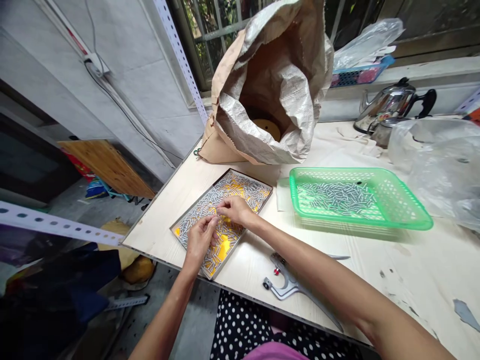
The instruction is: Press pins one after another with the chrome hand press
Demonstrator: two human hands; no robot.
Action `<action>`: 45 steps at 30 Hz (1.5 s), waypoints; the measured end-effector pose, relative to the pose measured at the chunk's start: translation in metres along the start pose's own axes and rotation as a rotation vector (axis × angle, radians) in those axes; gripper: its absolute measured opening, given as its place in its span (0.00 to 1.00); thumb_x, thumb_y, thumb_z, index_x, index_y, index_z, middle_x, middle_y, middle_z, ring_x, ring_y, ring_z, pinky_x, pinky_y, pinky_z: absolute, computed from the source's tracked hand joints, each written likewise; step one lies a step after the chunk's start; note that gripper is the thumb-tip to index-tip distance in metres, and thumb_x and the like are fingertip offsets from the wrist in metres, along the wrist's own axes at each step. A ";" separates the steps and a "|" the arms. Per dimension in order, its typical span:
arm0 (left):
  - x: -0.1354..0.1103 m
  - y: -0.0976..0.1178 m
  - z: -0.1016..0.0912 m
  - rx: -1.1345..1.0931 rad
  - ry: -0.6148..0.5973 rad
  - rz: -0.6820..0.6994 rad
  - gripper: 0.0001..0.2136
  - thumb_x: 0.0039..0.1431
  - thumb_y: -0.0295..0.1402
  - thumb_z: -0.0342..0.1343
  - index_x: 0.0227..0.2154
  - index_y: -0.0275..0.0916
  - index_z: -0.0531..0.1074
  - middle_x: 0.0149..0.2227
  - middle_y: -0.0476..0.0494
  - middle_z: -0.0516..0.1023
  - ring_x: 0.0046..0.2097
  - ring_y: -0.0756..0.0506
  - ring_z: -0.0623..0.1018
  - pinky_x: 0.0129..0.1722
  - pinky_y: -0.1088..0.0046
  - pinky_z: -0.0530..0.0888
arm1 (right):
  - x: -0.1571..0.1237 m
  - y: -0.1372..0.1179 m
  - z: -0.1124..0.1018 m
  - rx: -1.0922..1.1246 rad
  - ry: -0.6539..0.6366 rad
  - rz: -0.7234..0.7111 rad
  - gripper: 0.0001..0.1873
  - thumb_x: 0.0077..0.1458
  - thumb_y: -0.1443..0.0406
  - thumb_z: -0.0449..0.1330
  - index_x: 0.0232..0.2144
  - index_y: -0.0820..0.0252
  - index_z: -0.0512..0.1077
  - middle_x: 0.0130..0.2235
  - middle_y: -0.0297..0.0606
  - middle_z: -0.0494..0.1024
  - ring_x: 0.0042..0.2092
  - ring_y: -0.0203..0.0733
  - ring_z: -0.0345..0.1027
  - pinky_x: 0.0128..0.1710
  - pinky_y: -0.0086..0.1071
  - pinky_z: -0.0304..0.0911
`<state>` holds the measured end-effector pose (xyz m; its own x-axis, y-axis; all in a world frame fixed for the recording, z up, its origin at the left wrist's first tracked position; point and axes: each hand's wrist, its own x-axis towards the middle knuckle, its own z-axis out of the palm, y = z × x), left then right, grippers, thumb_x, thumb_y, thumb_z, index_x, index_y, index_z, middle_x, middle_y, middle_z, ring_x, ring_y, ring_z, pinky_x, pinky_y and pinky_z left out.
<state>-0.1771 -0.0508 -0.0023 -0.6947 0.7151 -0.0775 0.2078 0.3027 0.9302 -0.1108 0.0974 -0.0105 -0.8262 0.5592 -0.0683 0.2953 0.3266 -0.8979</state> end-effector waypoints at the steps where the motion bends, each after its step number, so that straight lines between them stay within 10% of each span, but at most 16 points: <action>1: 0.001 -0.001 0.000 0.002 -0.006 0.004 0.19 0.56 0.48 0.54 0.37 0.35 0.74 0.17 0.54 0.69 0.16 0.52 0.67 0.16 0.78 0.63 | -0.006 0.002 0.005 0.065 -0.015 -0.001 0.07 0.53 0.65 0.60 0.31 0.62 0.77 0.32 0.36 0.80 0.33 0.35 0.71 0.32 0.26 0.63; 8: 0.000 -0.010 -0.009 0.154 -0.088 0.155 0.13 0.54 0.44 0.57 0.25 0.38 0.70 0.19 0.53 0.70 0.17 0.54 0.66 0.17 0.79 0.62 | -0.031 0.012 0.022 0.378 -0.066 0.017 0.14 0.48 0.56 0.60 0.27 0.62 0.76 0.23 0.32 0.74 0.23 0.31 0.60 0.23 0.26 0.54; 15: -0.007 -0.010 -0.013 -0.073 -0.156 -0.041 0.17 0.51 0.48 0.60 0.28 0.38 0.69 0.14 0.56 0.67 0.14 0.52 0.66 0.14 0.79 0.63 | -0.037 0.001 0.027 0.505 -0.016 0.055 0.13 0.43 0.56 0.63 0.21 0.62 0.73 0.21 0.31 0.71 0.24 0.31 0.59 0.23 0.27 0.52; 28: -0.020 -0.024 0.023 -0.657 0.102 -0.150 0.25 0.43 0.57 0.62 0.24 0.39 0.63 0.15 0.59 0.61 0.15 0.56 0.59 0.15 0.81 0.58 | -0.050 -0.013 0.056 0.381 0.292 -0.046 0.09 0.48 0.59 0.56 0.29 0.58 0.72 0.28 0.33 0.75 0.29 0.37 0.67 0.31 0.31 0.62; 32: -0.015 -0.022 0.000 -0.204 0.070 -0.058 0.20 0.57 0.53 0.53 0.27 0.38 0.68 0.17 0.53 0.64 0.19 0.51 0.64 0.19 0.76 0.64 | -0.044 -0.019 0.049 0.484 0.300 -0.023 0.07 0.45 0.60 0.56 0.27 0.57 0.70 0.30 0.34 0.74 0.30 0.36 0.65 0.29 0.29 0.60; 38: -0.004 -0.017 -0.072 0.960 0.332 0.153 0.13 0.65 0.35 0.48 0.37 0.39 0.78 0.40 0.37 0.74 0.46 0.38 0.71 0.37 0.66 0.70 | -0.038 -0.029 0.028 0.933 0.113 0.252 0.10 0.43 0.59 0.54 0.29 0.56 0.61 0.27 0.28 0.66 0.19 0.27 0.45 0.17 0.26 0.39; 45: 0.013 -0.025 -0.086 1.275 0.207 0.157 0.12 0.65 0.36 0.50 0.36 0.38 0.78 0.41 0.37 0.74 0.49 0.36 0.68 0.33 0.67 0.70 | -0.040 -0.035 0.043 0.889 0.026 0.258 0.13 0.44 0.57 0.60 0.25 0.57 0.60 0.24 0.25 0.64 0.18 0.24 0.42 0.16 0.24 0.35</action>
<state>-0.2504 -0.1032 0.0045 -0.6723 0.7220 0.1632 0.7205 0.6889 -0.0792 -0.1086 0.0309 0.0047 -0.7719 0.5539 -0.3120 -0.0172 -0.5088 -0.8607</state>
